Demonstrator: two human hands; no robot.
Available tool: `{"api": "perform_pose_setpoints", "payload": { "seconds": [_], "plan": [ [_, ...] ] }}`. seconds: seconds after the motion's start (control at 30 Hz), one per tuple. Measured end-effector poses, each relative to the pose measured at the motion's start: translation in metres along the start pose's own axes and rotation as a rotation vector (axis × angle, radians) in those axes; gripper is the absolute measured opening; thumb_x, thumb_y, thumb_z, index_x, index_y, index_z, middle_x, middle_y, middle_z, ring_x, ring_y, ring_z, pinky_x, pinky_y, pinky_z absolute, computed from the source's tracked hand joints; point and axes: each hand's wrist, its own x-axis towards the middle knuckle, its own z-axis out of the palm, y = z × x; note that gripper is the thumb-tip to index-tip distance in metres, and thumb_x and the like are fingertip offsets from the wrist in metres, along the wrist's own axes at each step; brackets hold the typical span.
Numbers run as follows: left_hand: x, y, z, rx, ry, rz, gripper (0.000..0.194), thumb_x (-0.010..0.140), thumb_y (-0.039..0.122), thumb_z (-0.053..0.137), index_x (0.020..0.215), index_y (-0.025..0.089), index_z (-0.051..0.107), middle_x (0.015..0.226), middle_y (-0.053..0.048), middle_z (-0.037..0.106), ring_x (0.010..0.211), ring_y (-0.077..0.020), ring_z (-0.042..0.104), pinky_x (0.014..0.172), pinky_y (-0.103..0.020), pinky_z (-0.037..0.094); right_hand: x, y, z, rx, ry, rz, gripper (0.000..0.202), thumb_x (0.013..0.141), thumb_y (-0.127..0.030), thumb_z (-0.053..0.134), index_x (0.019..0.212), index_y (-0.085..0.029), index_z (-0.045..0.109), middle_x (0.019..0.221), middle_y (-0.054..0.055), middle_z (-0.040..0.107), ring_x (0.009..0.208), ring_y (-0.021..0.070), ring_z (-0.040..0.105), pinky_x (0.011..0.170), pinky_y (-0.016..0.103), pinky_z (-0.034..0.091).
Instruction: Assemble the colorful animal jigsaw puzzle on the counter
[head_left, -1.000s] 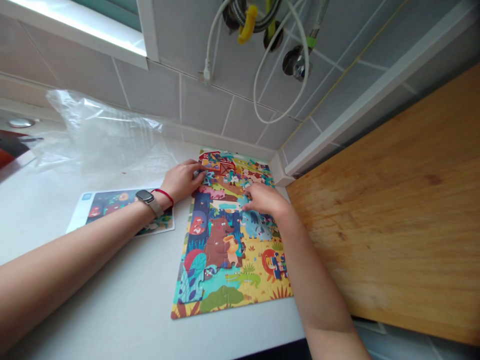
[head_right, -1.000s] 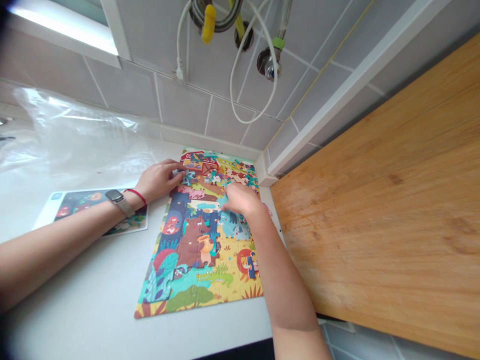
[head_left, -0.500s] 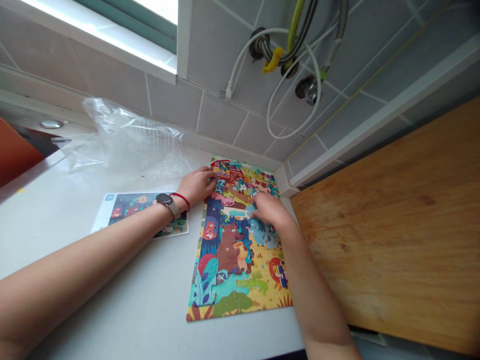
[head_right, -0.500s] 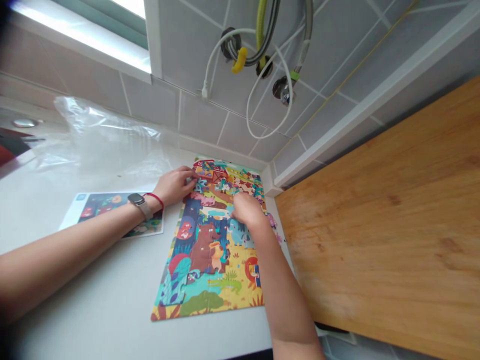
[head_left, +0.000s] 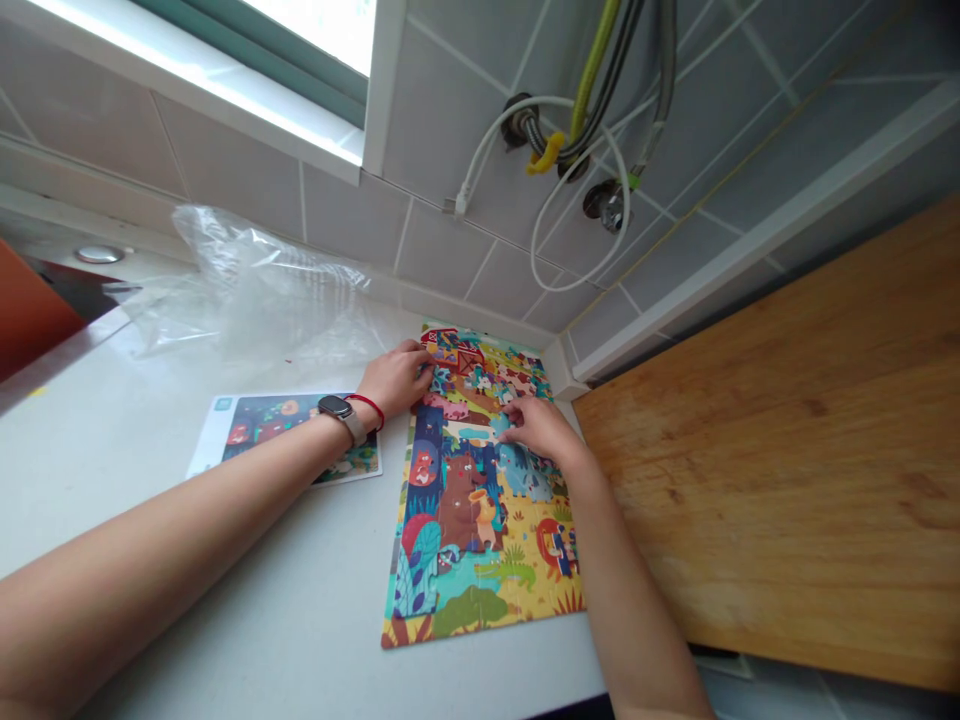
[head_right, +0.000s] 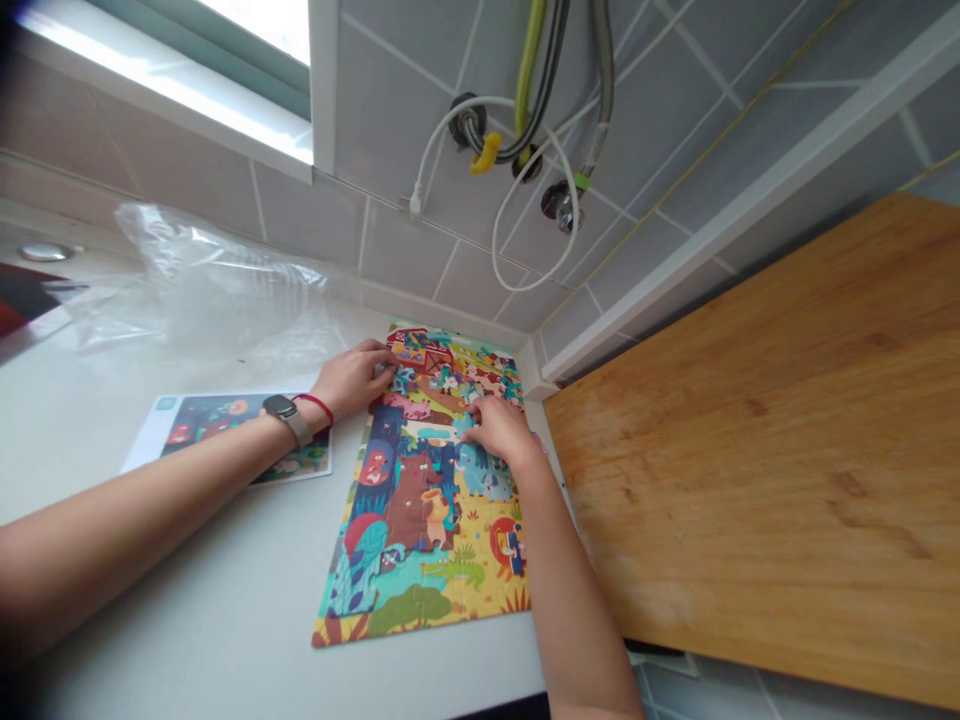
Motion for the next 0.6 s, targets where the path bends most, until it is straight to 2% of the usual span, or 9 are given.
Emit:
{"api": "perform_pose_setpoints", "payload": {
  "seconds": [0.23,0.43,0.6],
  "plan": [
    [0.0,0.0,0.001,-0.024,0.014,-0.017,0.035,0.101,0.036,0.049,0.113,0.024,0.079,0.133,-0.008,0.069,0.109,-0.0252,0.073,0.091,-0.033,0.059,-0.007,0.009,0.009,0.113,0.066,-0.06,0.043,0.081,-0.023,0.089,0.122,-0.016,0.078,0.122,0.013,0.075,0.11,0.0266,0.072,0.1,0.036,0.052],
    [0.001,-0.002,0.002,-0.038,0.016,-0.007,0.035,0.1,0.036,0.049,0.113,0.023,0.079,0.134,-0.008,0.068,0.108,-0.0256,0.073,0.091,-0.034,0.059,-0.014,0.019,0.025,0.209,0.146,-0.083,0.047,0.087,-0.024,0.083,0.132,-0.015,0.073,0.126,0.014,0.07,0.114,0.0248,0.069,0.106,0.036,0.05],
    [0.002,-0.005,0.002,-0.039,0.019,-0.021,0.035,0.1,0.037,0.049,0.113,0.024,0.079,0.132,-0.008,0.069,0.105,-0.0258,0.074,0.09,-0.034,0.059,-0.019,0.026,0.04,0.284,0.206,-0.097,0.041,0.09,-0.025,0.08,0.129,-0.018,0.074,0.126,0.011,0.068,0.118,0.0243,0.067,0.11,0.037,0.047]
  ]
}}
